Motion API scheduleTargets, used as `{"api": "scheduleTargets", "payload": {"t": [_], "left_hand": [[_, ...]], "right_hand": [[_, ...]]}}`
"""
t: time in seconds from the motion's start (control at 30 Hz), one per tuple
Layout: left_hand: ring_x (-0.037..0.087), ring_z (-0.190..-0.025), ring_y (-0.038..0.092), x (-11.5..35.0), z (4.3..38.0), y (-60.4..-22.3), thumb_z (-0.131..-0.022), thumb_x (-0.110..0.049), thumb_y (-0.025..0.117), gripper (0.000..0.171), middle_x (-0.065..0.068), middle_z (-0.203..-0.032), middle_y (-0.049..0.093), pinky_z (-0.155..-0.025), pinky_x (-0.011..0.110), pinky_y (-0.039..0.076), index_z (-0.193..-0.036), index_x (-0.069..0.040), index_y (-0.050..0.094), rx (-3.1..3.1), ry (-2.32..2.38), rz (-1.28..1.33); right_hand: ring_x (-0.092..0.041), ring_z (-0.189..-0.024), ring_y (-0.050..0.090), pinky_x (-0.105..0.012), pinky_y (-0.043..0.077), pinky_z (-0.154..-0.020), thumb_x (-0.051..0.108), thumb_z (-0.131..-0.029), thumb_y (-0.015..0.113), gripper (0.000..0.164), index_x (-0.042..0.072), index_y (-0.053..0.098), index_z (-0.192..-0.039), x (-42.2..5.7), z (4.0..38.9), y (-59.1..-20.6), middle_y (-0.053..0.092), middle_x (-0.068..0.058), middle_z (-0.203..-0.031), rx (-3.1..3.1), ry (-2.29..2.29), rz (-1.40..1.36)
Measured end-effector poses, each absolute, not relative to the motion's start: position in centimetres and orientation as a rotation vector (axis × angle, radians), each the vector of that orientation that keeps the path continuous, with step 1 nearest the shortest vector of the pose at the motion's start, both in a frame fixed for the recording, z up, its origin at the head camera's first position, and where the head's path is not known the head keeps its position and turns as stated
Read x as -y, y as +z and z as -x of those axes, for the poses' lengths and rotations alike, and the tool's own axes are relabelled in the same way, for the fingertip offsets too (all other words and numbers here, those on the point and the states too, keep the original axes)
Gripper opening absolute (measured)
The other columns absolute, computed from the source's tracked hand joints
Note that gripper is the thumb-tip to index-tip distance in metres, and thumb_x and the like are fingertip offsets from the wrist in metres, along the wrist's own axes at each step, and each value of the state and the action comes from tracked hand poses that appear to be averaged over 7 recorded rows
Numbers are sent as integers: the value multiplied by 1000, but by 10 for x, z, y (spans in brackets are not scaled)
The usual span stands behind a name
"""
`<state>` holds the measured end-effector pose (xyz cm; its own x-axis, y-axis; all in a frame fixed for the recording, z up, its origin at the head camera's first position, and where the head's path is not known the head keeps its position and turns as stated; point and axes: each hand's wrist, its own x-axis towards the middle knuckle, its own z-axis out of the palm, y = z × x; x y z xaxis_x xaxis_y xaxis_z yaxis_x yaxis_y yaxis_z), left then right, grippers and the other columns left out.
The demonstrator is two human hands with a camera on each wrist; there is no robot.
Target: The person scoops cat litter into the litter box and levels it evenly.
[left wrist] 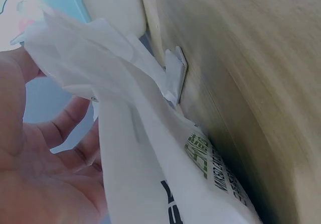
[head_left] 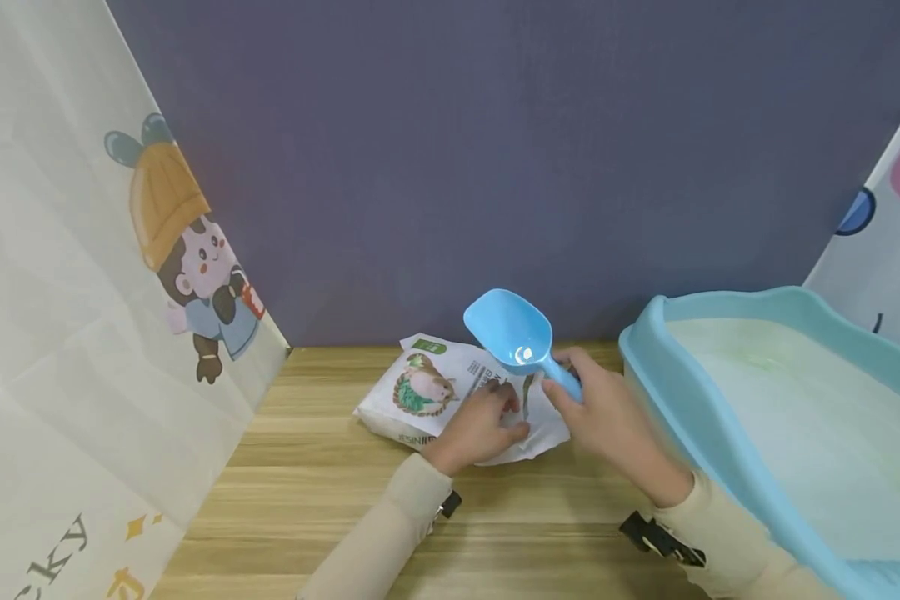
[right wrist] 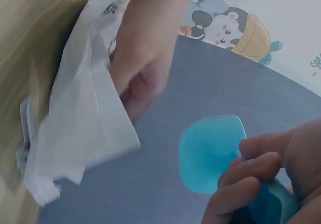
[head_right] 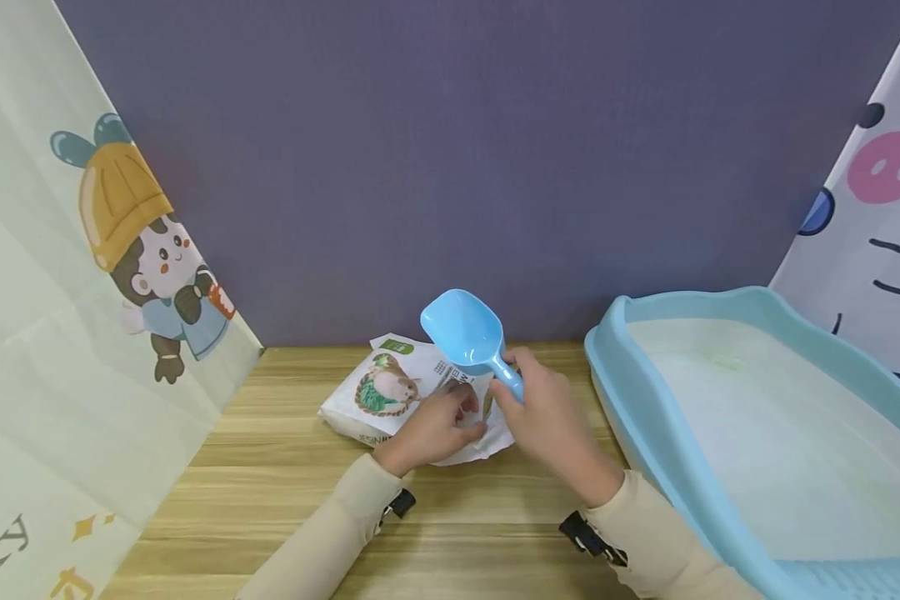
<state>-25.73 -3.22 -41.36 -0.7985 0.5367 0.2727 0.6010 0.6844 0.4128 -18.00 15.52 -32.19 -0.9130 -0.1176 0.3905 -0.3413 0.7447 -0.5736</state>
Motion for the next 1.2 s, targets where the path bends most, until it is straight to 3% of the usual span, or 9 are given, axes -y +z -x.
{"api": "scheduleTargets", "payload": {"t": [0.17, 0.33, 0.43, 0.6, 0.9, 1.07, 1.13, 1.2], "left_hand": [[10, -79, 51, 29, 262, -413, -87, -27, 65, 15, 1, -93, 61, -71, 22, 44, -94, -14, 62, 2738, -791, 870], [9, -75, 49, 25, 267, -412, -85, -25, 65, 10, -1, -88, 59, -67, 21, 42, -89, -16, 61, 2733, -796, 817], [8, -74, 49, 22, 270, -412, -84, -25, 66, 9, -5, -85, 58, -67, 20, 41, -86, -19, 61, 2730, -795, 791], [6, -72, 51, 19, 274, -412, -85, -27, 68, 9, -8, -83, 60, -66, 19, 43, -82, -21, 62, 2737, -831, 739], [6, -66, 50, 17, 282, -408, -86, -29, 67, 12, -9, -75, 59, -61, 20, 42, -78, -22, 61, 2730, -859, 691], [5, -62, 48, 13, 285, -408, -86, -27, 67, 16, -10, -69, 57, -58, 20, 40, -73, -22, 59, 2722, -881, 673], [5, -59, 47, 10, 286, -408, -87, -25, 65, 18, -10, -65, 55, -57, 20, 39, -71, -22, 57, 2716, -889, 654], [5, -54, 44, 8, 288, -408, -87, -24, 63, 21, -10, -61, 51, -54, 21, 37, -68, -21, 53, 2712, -901, 612]], "right_hand": [[-15, -62, 49, -30, 42, -56, 18, -100, 63, 31, 0, 57, -126, -183, 189, -302, 61, -8, -84, 2673, 948, -457], [-15, -62, 47, -29, 41, -54, 26, -103, 60, 34, 3, 57, -128, -216, 206, -284, 59, -7, -85, 2739, 929, -543], [-17, -65, 48, -31, 42, -55, 34, -104, 58, 38, 7, 57, -130, -234, 219, -277, 62, -8, -92, 2772, 882, -542], [-20, -71, 50, -32, 44, -58, 35, -105, 56, 42, 5, 55, -134, -251, 244, -275, 63, -14, -106, 2771, 931, -530], [-15, -53, 43, -32, 42, -51, 38, -104, 57, 48, 5, 50, -138, -252, 276, -272, 51, -10, -82, 2711, 1237, -472], [-17, -70, 49, -32, 43, -60, 36, -103, 58, 44, 4, 55, -133, -248, 288, -268, 61, -15, -104, 2786, 1141, -509], [-21, -84, 55, -35, 46, -68, 34, -103, 59, 40, 4, 58, -129, -249, 294, -267, 65, -15, -115, 2846, 1029, -553], [-24, -87, 60, -38, 48, -71, 28, -102, 60, 35, 3, 61, -126, -254, 303, -267, 68, -15, -112, 2906, 950, -613]]}}
